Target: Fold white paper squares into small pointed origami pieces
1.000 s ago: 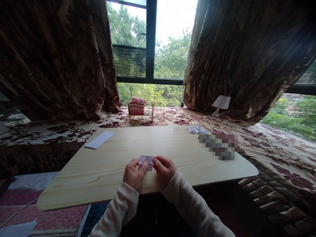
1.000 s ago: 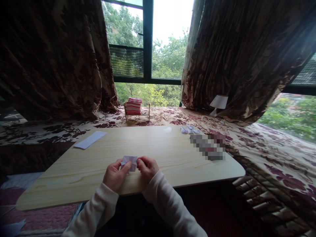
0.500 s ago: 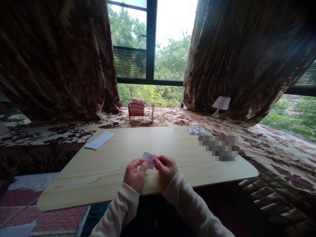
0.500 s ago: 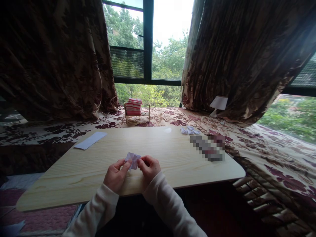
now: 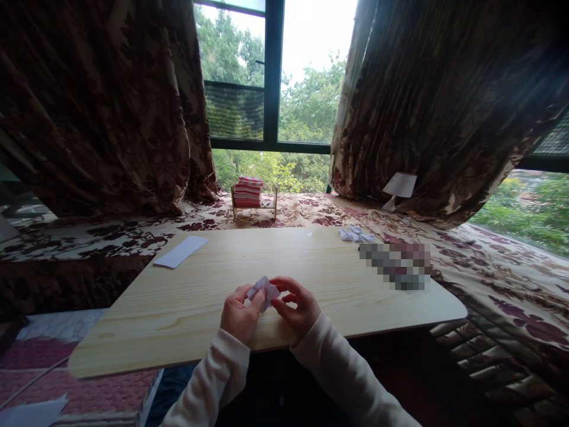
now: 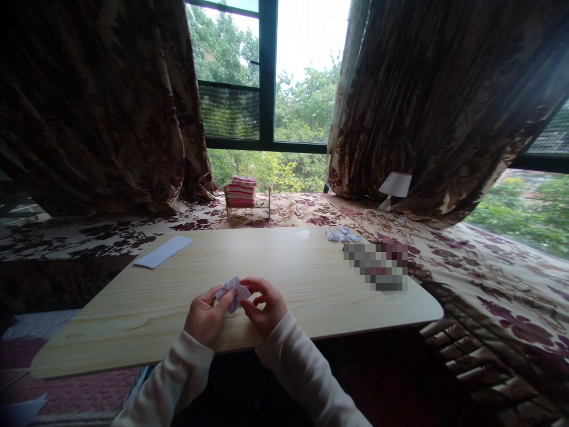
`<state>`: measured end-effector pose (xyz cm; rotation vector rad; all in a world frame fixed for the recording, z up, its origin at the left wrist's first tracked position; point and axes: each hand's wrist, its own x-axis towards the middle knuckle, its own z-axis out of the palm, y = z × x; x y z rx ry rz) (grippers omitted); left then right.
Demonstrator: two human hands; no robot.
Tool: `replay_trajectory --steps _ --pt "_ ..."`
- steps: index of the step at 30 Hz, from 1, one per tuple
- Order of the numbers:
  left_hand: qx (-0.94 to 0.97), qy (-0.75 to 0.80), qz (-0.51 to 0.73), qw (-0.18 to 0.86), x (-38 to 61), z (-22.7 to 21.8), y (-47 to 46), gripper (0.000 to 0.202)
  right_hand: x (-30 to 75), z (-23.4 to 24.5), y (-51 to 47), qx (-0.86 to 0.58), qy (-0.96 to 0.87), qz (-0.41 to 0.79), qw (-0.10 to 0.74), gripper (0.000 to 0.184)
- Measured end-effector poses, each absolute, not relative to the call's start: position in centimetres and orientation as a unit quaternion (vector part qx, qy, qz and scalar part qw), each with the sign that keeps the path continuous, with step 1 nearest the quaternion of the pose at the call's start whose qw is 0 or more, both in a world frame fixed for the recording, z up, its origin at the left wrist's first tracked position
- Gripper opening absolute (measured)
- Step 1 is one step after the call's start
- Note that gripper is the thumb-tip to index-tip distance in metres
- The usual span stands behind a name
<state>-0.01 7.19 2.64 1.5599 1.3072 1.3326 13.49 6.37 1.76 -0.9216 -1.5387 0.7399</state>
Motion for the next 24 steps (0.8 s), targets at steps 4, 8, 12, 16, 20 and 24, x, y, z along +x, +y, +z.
replay_trajectory --steps 4,8,12,16,20,24 --pt "0.605 0.499 0.508 0.358 -0.07 2.39 7.33 0.025 13.60 1.50 6.42 -0.372 -0.666 0.304 0.571 0.029" --pt "0.607 0.495 0.507 0.359 -0.05 2.46 7.24 0.024 13.70 1.39 6.64 -0.369 -0.662 0.298 0.580 0.023" --pt "0.620 0.498 0.500 0.341 0.08 2.84 7.02 0.025 13.68 1.46 6.75 -0.389 -0.659 0.289 0.576 0.017" --pt "0.622 0.495 0.504 0.339 0.13 2.92 7.04 0.024 13.66 1.45 6.81 -0.399 -0.655 0.282 0.576 0.013" --pt "0.630 0.492 0.499 0.334 0.11 2.93 7.04 0.023 13.73 1.34 6.96 -0.399 -0.659 0.275 0.575 0.011" --pt "0.631 0.495 0.499 0.328 0.10 3.00 6.98 0.022 13.87 1.26 7.11 -0.398 -0.660 0.269 0.578 0.008"
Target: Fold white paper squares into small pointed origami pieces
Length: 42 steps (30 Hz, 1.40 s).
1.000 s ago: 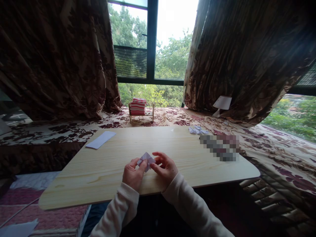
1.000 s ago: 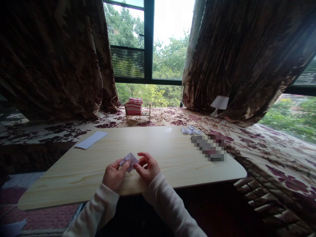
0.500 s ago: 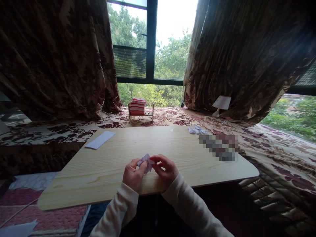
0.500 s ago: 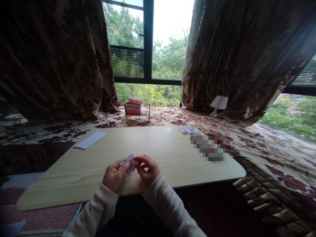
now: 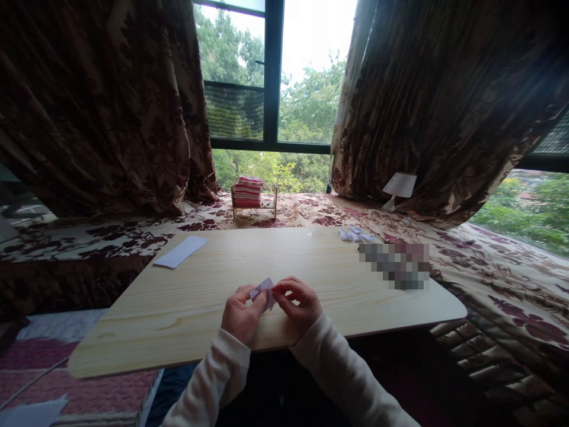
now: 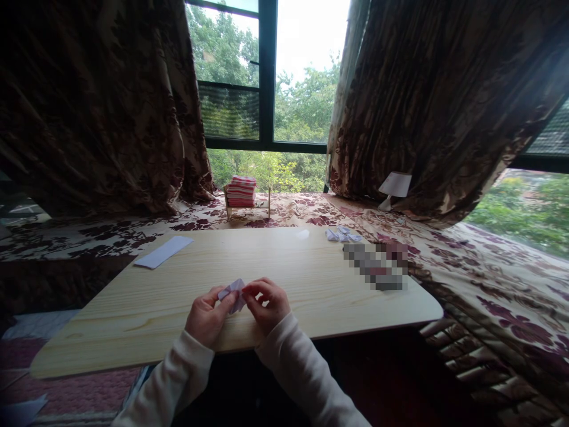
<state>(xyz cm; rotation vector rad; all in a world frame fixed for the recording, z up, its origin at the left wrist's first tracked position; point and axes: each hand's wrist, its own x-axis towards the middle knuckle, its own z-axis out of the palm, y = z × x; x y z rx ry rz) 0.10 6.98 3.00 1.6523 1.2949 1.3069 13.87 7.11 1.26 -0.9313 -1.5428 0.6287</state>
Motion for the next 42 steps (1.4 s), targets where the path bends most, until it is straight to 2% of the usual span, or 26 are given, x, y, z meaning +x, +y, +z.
replay_trajectory --steps 16,29,37,42 --pt "0.664 0.483 0.478 0.310 0.18 2.66 7.07 0.022 13.59 1.66 6.52 -0.445 -0.663 0.208 0.565 0.009" --pt "0.682 0.472 0.480 0.286 0.31 3.17 6.78 0.022 13.49 1.45 6.61 -0.481 -0.650 0.217 0.547 0.011" --pt "0.671 0.504 0.471 0.274 0.27 2.87 6.92 0.024 13.54 1.75 6.48 -0.425 -0.683 0.201 0.559 0.006" --pt "0.660 0.511 0.469 0.289 0.24 2.50 7.11 0.024 13.86 1.58 6.45 -0.390 -0.726 0.124 0.553 0.010"
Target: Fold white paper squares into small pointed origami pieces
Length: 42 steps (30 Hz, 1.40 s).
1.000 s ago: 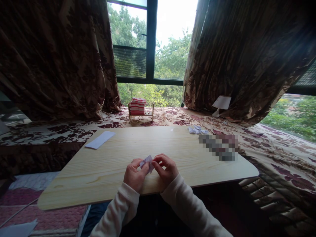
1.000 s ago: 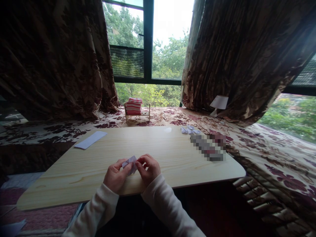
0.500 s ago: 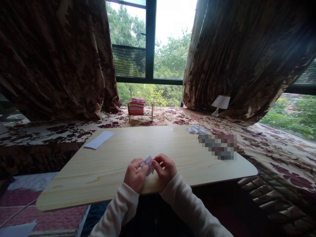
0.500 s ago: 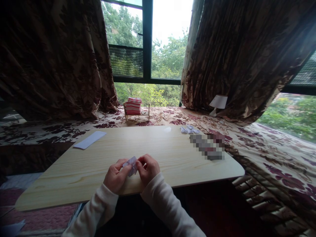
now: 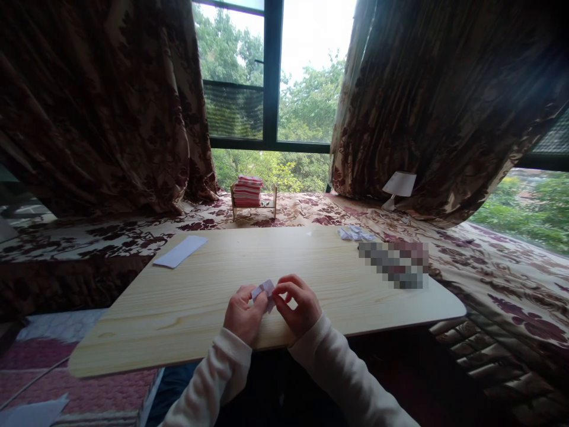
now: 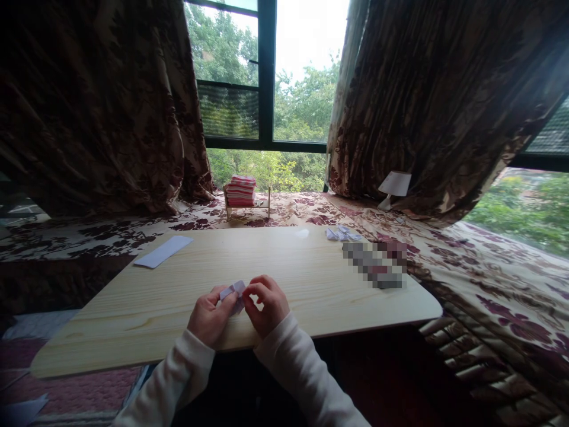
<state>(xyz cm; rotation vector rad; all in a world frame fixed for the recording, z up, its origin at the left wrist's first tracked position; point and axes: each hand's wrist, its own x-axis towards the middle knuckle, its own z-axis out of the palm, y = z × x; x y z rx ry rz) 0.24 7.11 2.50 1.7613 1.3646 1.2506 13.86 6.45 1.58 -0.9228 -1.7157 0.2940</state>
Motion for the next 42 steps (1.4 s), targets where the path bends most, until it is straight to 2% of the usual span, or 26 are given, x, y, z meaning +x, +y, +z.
replay_trajectory --steps 7,25,42 --pt "0.649 0.504 0.476 0.313 0.38 2.60 7.02 0.026 13.81 1.76 6.15 -0.367 -0.767 -0.001 0.526 0.015" --pt "0.651 0.504 0.466 0.323 0.14 2.23 7.35 0.024 13.77 1.77 6.10 -0.379 -0.767 -0.024 0.518 0.013" --pt "0.682 0.498 0.454 0.284 0.22 2.15 7.36 0.025 13.64 1.60 5.93 -0.408 -0.768 -0.036 0.492 0.011"
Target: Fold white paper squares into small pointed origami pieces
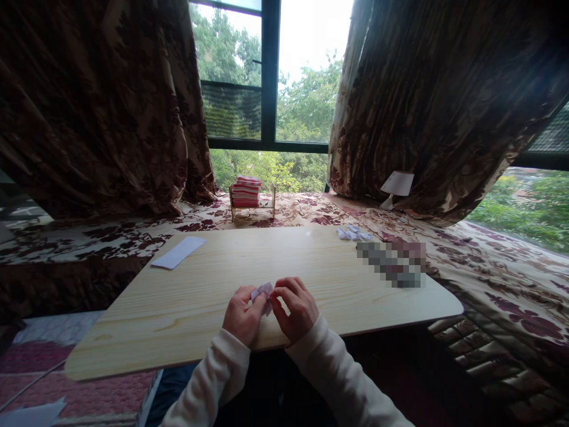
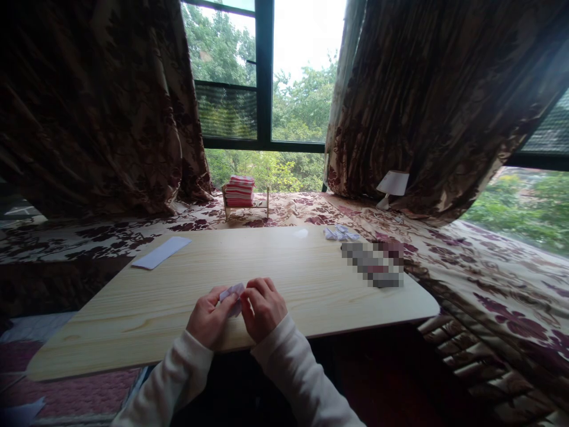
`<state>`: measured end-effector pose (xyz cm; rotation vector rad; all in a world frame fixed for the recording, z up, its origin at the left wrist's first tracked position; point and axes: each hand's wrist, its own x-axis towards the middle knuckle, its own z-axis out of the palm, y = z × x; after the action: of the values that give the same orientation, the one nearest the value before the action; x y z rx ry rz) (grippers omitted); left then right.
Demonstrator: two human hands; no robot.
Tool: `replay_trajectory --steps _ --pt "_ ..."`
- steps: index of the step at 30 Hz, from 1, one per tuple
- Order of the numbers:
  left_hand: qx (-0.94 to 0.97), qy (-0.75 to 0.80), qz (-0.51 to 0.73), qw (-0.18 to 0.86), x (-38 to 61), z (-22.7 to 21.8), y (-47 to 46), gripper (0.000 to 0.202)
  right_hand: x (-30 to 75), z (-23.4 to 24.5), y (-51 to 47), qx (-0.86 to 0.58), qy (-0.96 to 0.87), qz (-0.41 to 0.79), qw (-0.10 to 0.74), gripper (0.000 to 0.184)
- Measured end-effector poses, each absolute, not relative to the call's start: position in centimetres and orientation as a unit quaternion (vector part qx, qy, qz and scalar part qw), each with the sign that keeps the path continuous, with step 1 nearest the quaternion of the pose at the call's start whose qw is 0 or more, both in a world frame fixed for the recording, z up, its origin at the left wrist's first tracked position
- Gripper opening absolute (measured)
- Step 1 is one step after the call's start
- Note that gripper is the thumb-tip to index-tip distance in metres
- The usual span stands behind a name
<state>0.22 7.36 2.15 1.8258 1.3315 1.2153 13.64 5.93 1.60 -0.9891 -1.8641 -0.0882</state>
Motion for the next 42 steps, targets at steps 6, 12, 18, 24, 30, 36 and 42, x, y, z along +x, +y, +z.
replay_trajectory --steps 6,12,18,24,30,36,42 --pt "0.697 0.488 0.454 0.265 0.35 2.59 7.08 0.024 13.82 1.57 6.00 -0.421 -0.778 -0.021 0.466 0.010" --pt "0.709 0.482 0.446 0.256 0.34 2.67 7.06 0.020 13.89 1.53 6.00 -0.434 -0.773 -0.013 0.462 0.009" --pt "0.745 0.474 0.418 0.213 0.47 2.77 7.00 0.019 14.14 1.38 6.14 -0.444 -0.775 -0.009 0.450 0.009" --pt "0.756 0.467 0.416 0.194 0.55 2.60 7.04 0.018 14.30 1.20 6.39 -0.445 -0.770 -0.007 0.457 0.009" --pt "0.747 0.466 0.430 0.201 0.61 2.50 7.09 0.017 14.32 1.10 6.55 -0.442 -0.767 -0.006 0.466 0.010" --pt "0.722 0.468 0.450 0.239 0.54 2.52 7.07 0.015 14.17 0.97 6.47 -0.436 -0.765 0.001 0.474 0.009" --pt "0.682 0.483 0.473 0.279 0.42 2.49 7.07 0.013 14.38 1.51 6.77 -0.454 -0.699 0.096 0.544 0.012"
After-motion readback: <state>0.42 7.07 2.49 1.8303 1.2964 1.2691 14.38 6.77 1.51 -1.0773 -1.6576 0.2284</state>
